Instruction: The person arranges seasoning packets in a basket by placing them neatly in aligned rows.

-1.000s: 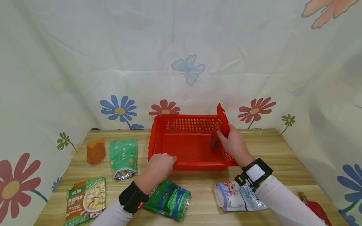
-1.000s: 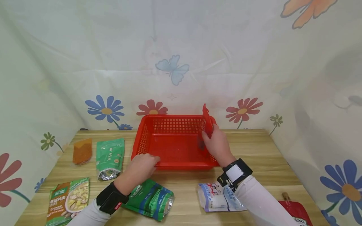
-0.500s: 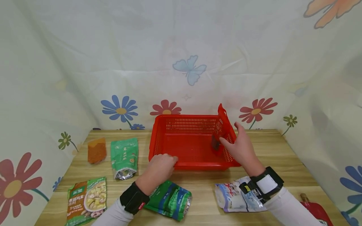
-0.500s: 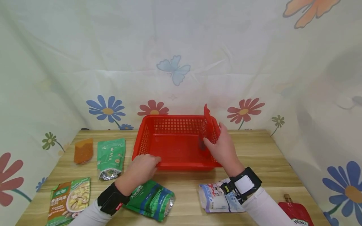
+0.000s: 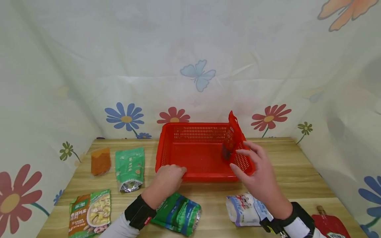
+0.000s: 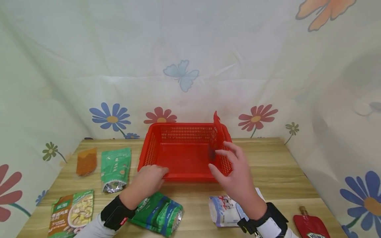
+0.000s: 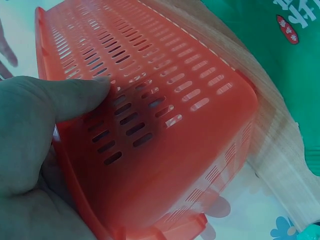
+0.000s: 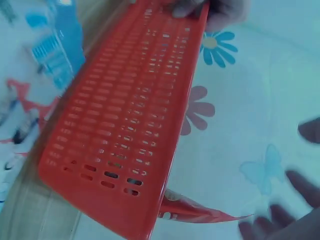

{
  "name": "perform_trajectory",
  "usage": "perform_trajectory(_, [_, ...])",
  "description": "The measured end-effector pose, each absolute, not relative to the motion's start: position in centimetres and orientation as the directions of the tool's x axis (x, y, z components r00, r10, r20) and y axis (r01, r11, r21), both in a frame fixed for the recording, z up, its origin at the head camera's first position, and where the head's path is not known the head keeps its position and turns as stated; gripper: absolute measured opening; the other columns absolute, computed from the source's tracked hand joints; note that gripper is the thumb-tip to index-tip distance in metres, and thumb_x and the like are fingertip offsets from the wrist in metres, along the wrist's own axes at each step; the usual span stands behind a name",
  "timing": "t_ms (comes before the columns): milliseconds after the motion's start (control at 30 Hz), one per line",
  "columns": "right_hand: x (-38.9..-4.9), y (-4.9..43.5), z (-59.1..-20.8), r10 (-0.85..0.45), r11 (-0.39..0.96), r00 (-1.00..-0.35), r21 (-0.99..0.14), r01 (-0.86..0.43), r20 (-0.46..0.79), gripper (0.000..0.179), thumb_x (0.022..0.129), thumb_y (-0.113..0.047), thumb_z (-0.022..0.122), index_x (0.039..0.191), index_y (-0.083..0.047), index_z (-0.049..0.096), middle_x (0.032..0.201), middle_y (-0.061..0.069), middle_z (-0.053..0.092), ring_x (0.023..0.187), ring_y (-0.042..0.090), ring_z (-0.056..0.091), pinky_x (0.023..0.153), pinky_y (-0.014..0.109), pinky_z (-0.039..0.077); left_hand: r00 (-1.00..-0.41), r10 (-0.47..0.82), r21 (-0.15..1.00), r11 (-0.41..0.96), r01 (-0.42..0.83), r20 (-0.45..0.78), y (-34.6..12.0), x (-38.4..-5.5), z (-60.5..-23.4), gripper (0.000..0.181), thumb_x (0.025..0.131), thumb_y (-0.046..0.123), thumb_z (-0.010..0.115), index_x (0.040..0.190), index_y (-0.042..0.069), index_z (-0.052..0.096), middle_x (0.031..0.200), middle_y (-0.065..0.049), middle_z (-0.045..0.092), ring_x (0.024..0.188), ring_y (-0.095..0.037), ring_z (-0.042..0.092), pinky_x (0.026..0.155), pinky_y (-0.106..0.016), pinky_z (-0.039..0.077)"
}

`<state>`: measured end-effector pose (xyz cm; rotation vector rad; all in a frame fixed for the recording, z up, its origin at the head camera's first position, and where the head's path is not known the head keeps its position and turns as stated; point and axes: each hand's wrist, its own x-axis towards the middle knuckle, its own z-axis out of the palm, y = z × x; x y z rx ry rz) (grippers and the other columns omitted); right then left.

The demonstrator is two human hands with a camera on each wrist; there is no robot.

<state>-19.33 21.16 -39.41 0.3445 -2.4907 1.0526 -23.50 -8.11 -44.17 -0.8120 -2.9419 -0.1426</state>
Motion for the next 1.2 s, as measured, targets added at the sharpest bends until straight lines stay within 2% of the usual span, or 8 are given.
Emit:
perform_trajectory(100, [-18.2, 21.1, -39.8, -0.179, 0.68, -0.852, -0.564, -0.468, 0.492, 0.037, 0.083, -0.021, 0.086, 0.117, -0.019, 0.072, 0.14, 0.002, 0.059, 0.13, 0.028, 0.055, 0.085, 0.049, 0.063, -0.855, 0.507, 0.062, 0.855, 0.515, 0.111, -8.3, -23.5, -44.3, 0.021, 0.087, 0.021, 0.082, 0.106, 0.014, 0.076, 0.08, -0.001, 0.073, 0.061, -0.014, 0.061, 0.063, -0.029, 0.058])
perform_trajectory(167, [-17.7, 21.3, -40.2, -0.264, 0.662, -0.836, -0.539, -0.52, 0.482, 0.039, 0.081, -0.025, 0.088, 0.117, -0.025, 0.073, 0.136, -0.004, 0.062, 0.126, 0.024, 0.059, 0.083, 0.039, 0.063, -0.856, 0.506, 0.056, 0.856, 0.513, 0.108, -8.3, -23.5, -44.4, 0.02, 0.087, 0.021, 0.082, 0.106, 0.014, 0.076, 0.08, 0.0, 0.073, 0.062, -0.014, 0.061, 0.063, -0.029, 0.058])
perform_trajectory(333, [-16.4, 22.6, -41.0, -0.428, 0.644, -0.843, -0.545, -0.538, 0.326, 0.048, 0.083, -0.038, 0.085, 0.126, -0.038, 0.065, 0.136, -0.015, 0.059, 0.12, 0.014, 0.061, 0.085, 0.027, 0.061, -0.853, 0.513, 0.049, 0.853, 0.519, 0.102, -8.0, -23.6, -44.4, 0.016, 0.088, 0.021, 0.081, 0.102, 0.015, 0.074, 0.081, 0.0, 0.073, 0.063, -0.015, 0.062, 0.065, -0.029, 0.058])
perform_trajectory(500, [-15.8, 24.9, -41.7, -0.489, 0.734, -0.869, -0.501, -0.459, 0.078, 0.056, 0.081, -0.056, 0.081, 0.13, -0.044, 0.059, 0.136, -0.017, 0.058, 0.119, 0.012, 0.059, 0.09, 0.036, 0.061, -0.851, 0.515, 0.057, 0.851, 0.522, 0.099, -7.7, -23.6, -44.2, 0.015, 0.089, 0.022, 0.08, 0.101, 0.015, 0.074, 0.081, -0.001, 0.073, 0.064, -0.015, 0.063, 0.065, -0.029, 0.059])
perform_trajectory(600, [-16.0, 26.2, -42.6, -0.488, 0.773, -0.871, -0.49, -0.402, -0.055, 0.064, 0.076, -0.062, 0.082, 0.133, -0.04, 0.06, 0.14, -0.011, 0.057, 0.124, 0.019, 0.056, 0.096, 0.049, 0.058, -0.852, 0.515, 0.051, 0.852, 0.521, 0.094, -7.7, -23.5, -44.1, 0.015, 0.089, 0.023, 0.08, 0.1, 0.015, 0.073, 0.081, -0.001, 0.074, 0.064, -0.014, 0.063, 0.065, -0.029, 0.058])
perform_trajectory(700, [-16.5, 27.3, -43.6, -0.455, 0.796, -0.87, -0.525, -0.301, -0.191, 0.074, 0.072, -0.06, 0.086, 0.136, -0.034, 0.06, 0.144, -0.004, 0.055, 0.128, 0.027, 0.053, 0.098, 0.061, 0.054, -0.853, 0.513, 0.048, 0.854, 0.519, 0.09, -7.7, -23.5, -44.1, 0.016, 0.089, 0.023, 0.08, 0.101, 0.016, 0.073, 0.082, -0.001, 0.074, 0.064, -0.014, 0.063, 0.066, -0.028, 0.059])
perform_trajectory(800, [-16.9, 28.2, -44.8, -0.431, 0.806, -0.858, -0.547, -0.227, -0.28, 0.082, 0.068, -0.055, 0.09, 0.139, -0.028, 0.059, 0.147, 0.004, 0.052, 0.127, 0.031, 0.051, 0.097, 0.065, 0.052, -0.855, 0.511, 0.049, 0.855, 0.516, 0.087, -7.8, -23.5, -44.2, 0.017, 0.089, 0.023, 0.08, 0.102, 0.016, 0.073, 0.083, -0.001, 0.074, 0.065, -0.014, 0.064, 0.068, -0.029, 0.06])
perform_trajectory(1200, [-17.5, 29.1, -47.4, -0.414, 0.852, -0.868, -0.452, -0.263, -0.274, 0.095, 0.064, -0.064, 0.089, 0.14, -0.018, 0.057, 0.146, 0.008, 0.051, 0.123, 0.028, 0.052, 0.1, 0.063, 0.052, -0.855, 0.509, 0.036, 0.857, 0.515, 0.098, -8.2, -23.5, -44.4, 0.016, 0.089, 0.024, 0.08, 0.102, 0.016, 0.073, 0.082, 0.0, 0.073, 0.063, -0.013, 0.062, 0.066, -0.027, 0.058])
